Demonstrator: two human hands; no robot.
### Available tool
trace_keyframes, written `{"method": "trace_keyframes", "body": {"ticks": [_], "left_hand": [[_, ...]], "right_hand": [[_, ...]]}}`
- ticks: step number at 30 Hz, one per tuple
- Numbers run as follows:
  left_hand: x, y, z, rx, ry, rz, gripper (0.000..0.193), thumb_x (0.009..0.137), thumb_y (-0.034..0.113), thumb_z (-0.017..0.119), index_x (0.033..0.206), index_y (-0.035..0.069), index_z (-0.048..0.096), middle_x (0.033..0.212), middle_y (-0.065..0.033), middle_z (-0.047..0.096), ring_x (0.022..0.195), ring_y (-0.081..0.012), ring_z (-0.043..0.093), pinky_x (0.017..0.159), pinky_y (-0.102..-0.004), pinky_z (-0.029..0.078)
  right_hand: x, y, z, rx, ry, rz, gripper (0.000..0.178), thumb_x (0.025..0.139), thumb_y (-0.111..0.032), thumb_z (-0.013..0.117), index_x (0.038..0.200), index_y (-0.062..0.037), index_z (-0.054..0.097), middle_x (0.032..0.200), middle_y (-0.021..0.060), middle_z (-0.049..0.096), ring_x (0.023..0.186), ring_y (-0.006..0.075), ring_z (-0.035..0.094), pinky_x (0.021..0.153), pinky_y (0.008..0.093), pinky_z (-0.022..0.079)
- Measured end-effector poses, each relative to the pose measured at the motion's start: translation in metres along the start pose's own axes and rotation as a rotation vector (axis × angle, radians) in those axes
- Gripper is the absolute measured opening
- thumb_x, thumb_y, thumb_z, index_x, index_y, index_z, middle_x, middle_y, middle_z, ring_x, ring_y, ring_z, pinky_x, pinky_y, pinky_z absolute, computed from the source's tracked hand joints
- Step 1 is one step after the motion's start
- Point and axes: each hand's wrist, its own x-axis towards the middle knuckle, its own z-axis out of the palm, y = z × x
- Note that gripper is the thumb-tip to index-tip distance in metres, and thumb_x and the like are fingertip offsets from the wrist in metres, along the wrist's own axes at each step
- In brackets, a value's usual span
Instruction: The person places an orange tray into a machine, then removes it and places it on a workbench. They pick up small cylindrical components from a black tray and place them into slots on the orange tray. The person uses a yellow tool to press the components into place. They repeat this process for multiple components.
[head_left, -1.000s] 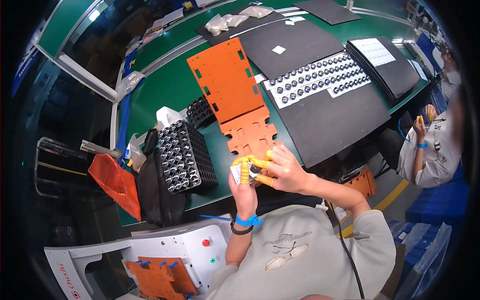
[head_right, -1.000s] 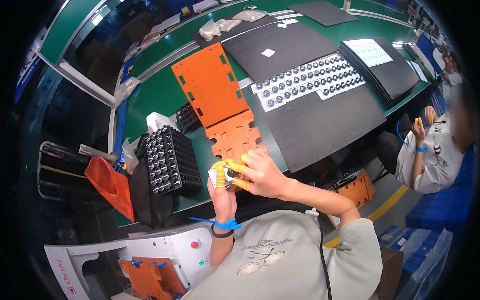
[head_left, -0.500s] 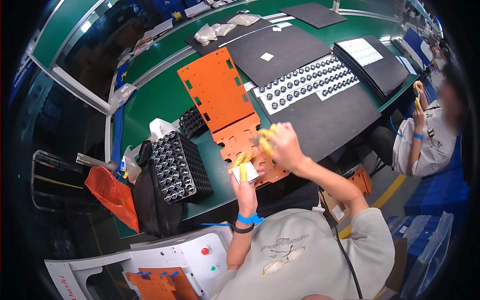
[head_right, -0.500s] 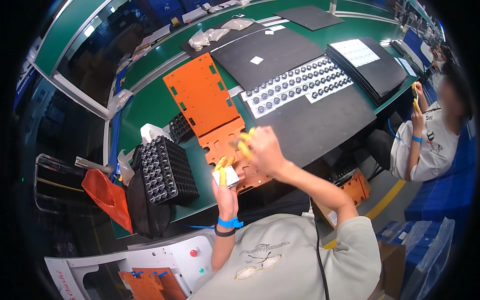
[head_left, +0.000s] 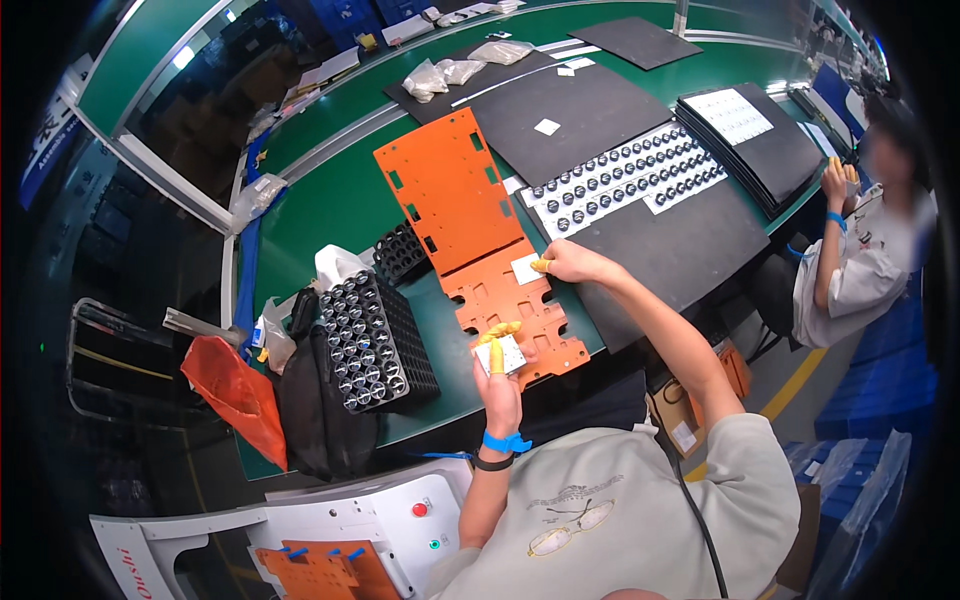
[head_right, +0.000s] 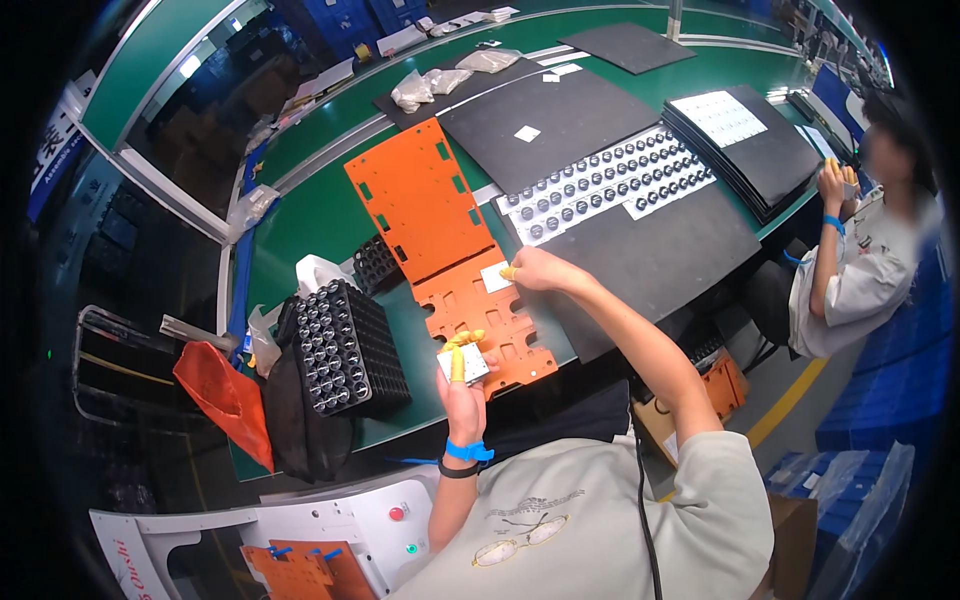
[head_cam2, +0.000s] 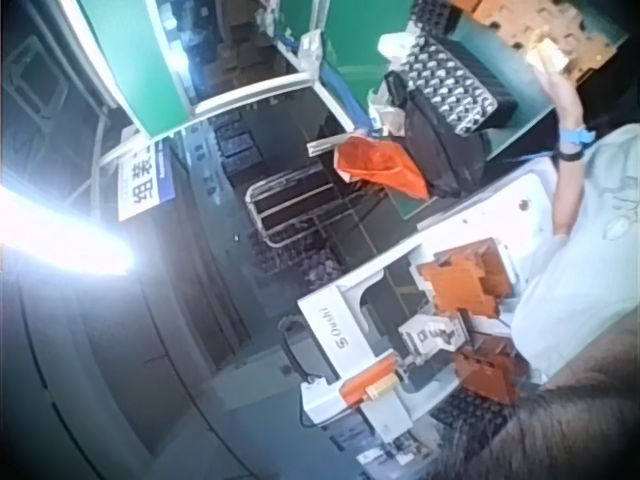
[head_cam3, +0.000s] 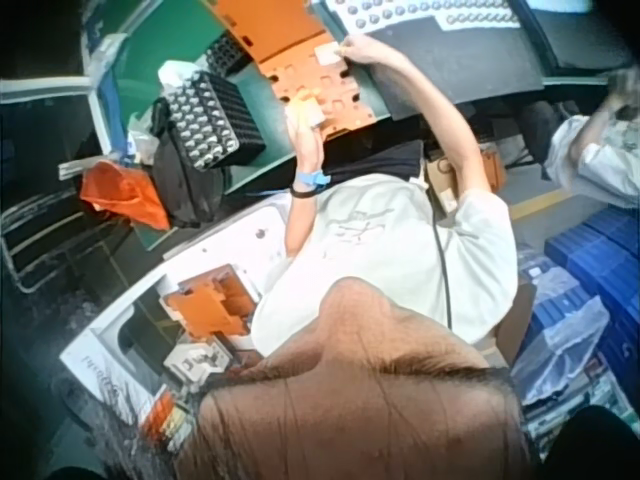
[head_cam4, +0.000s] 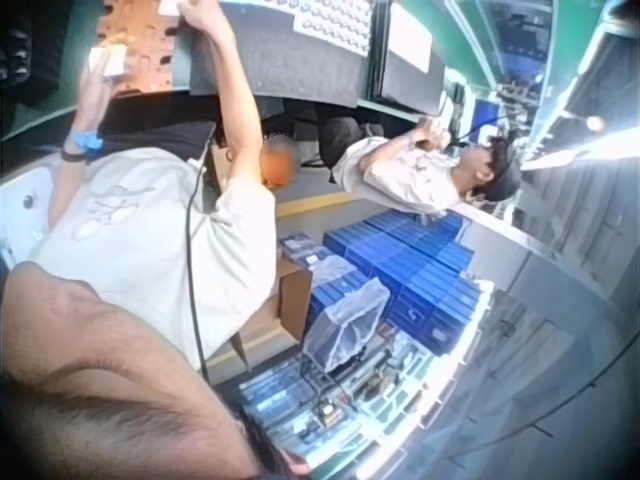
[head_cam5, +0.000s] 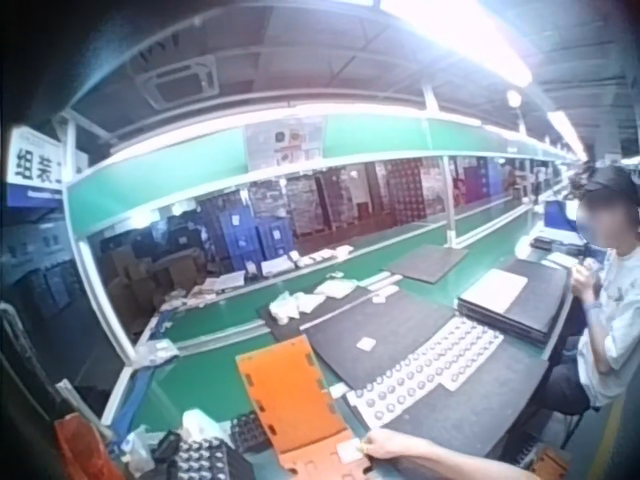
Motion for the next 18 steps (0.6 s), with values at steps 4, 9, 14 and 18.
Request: {"method": "trace_keyframes", "body": {"ticks": [4,9,14,18], "left_hand": [[0.001,0.004,-0.001,-0.045,-0.006,-0.05,0.03,0.109,0.024,0.042,0.126,0.002,0.053,0.119,-0.0149,0.065,0.086,-0.0218,0.066,0.076,-0.035,0.056],[-0.001,0.011,-0.01,-0.178,0.03,-0.194,0.027,0.107,0.025,0.046,0.122,0.005,0.055,0.112,-0.0122,0.066,0.081,-0.0198,0.064,0.072,-0.0327,0.054],[-0.017,0.028,-0.015,-0.469,0.026,-0.235,0.03,0.099,0.018,0.054,0.126,0.005,0.056,0.117,-0.0129,0.064,0.094,-0.0247,0.063,0.079,-0.0358,0.053],[-0.034,0.029,-0.03,-0.563,-0.067,-0.215,0.039,0.091,0.006,0.054,0.129,0.002,0.054,0.119,-0.0156,0.062,0.107,-0.032,0.06,0.091,-0.0418,0.048]], "right_hand": [[0.017,-0.005,-0.013,-0.189,-0.077,0.045,0.041,0.091,-0.031,0.068,0.08,0.008,0.069,0.067,0.0141,0.065,0.063,0.0205,0.059,0.059,0.0404,0.045],[0.006,-0.064,-0.035,-0.615,0.059,0.093,0.036,0.076,-0.028,0.08,0.092,0.0036,0.072,0.091,0.0213,0.073,0.092,0.0336,0.072,0.077,0.0428,0.057],[-0.037,-0.181,0.002,-0.448,0.206,-0.388,0.028,0.085,-0.032,0.075,0.09,-0.0044,0.074,0.071,0.0151,0.07,0.072,0.0351,0.071,0.067,0.0456,0.055],[-0.04,-0.219,0.057,-0.209,0.126,-0.772,0.028,0.085,-0.028,0.075,0.097,-0.0027,0.073,0.083,0.0138,0.068,0.08,0.0327,0.068,0.07,0.0448,0.053]]}}
